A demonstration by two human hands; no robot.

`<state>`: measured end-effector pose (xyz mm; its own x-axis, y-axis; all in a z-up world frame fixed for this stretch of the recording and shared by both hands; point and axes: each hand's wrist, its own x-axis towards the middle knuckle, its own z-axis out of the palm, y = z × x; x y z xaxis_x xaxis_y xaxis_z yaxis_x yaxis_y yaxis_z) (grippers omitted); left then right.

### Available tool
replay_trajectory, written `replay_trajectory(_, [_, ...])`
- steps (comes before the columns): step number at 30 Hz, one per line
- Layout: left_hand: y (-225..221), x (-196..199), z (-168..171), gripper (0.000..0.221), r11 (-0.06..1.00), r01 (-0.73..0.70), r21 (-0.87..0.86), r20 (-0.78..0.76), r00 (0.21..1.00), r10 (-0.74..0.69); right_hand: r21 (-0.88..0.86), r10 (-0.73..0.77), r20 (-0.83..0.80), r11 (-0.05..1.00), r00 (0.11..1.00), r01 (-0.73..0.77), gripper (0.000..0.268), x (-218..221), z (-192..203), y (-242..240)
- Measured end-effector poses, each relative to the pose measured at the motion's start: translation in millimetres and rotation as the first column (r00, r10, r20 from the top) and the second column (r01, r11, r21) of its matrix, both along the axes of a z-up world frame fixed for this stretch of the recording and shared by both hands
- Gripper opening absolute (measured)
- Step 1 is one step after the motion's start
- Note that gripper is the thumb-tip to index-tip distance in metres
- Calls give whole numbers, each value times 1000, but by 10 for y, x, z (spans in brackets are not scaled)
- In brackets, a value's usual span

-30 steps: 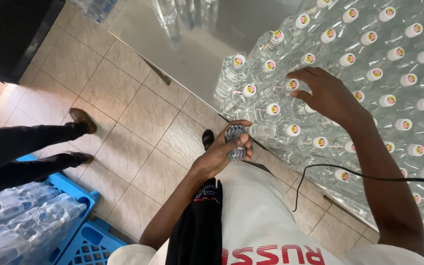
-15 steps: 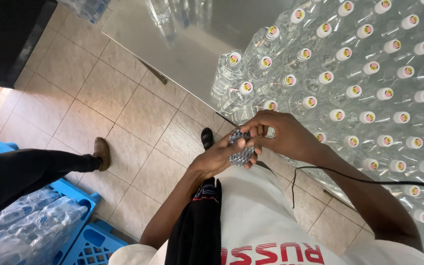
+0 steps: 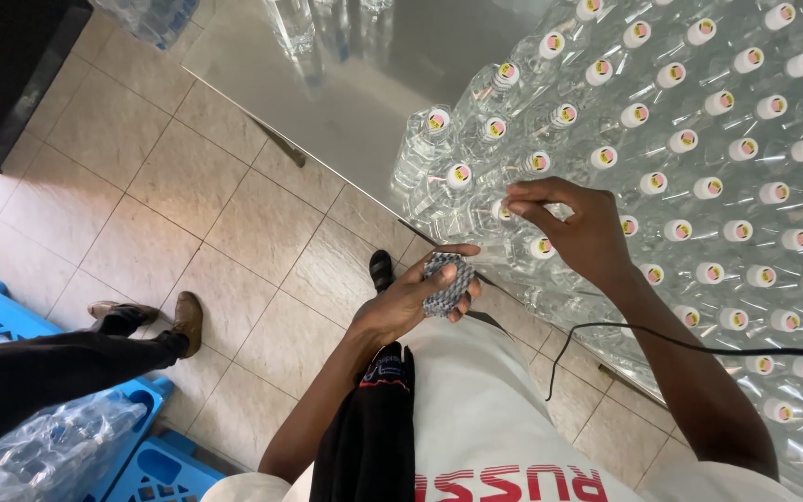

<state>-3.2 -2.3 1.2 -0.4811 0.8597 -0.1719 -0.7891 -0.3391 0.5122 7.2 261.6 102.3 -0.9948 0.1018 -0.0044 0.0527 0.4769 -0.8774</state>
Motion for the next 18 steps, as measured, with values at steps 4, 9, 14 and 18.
replay_trajectory(4, [-31, -24, -74, 57, 999, -11, -34, -18, 1000, 10, 40, 5, -83, 999, 997, -1, 18, -120, -144, -64])
replay_trajectory(9, [-72, -14, -111, 53, 999, -37, -33, -21, 999, 36, 108, 68, -71, 992, 995, -60, 19, -135, -287, 32])
replay_trajectory(14, [-121, -34, -19, 53, 997, -64, -42, -31, 998, 62, 41, 32, -74, 999, 997, -29, 18, -228, -45, -103])
replay_trajectory(18, [-136, -72, -2, 52, 995, -89, -35, -38, 995, 87, 12, 37, -177, 999, 984, -35, 15, -539, -90, -397])
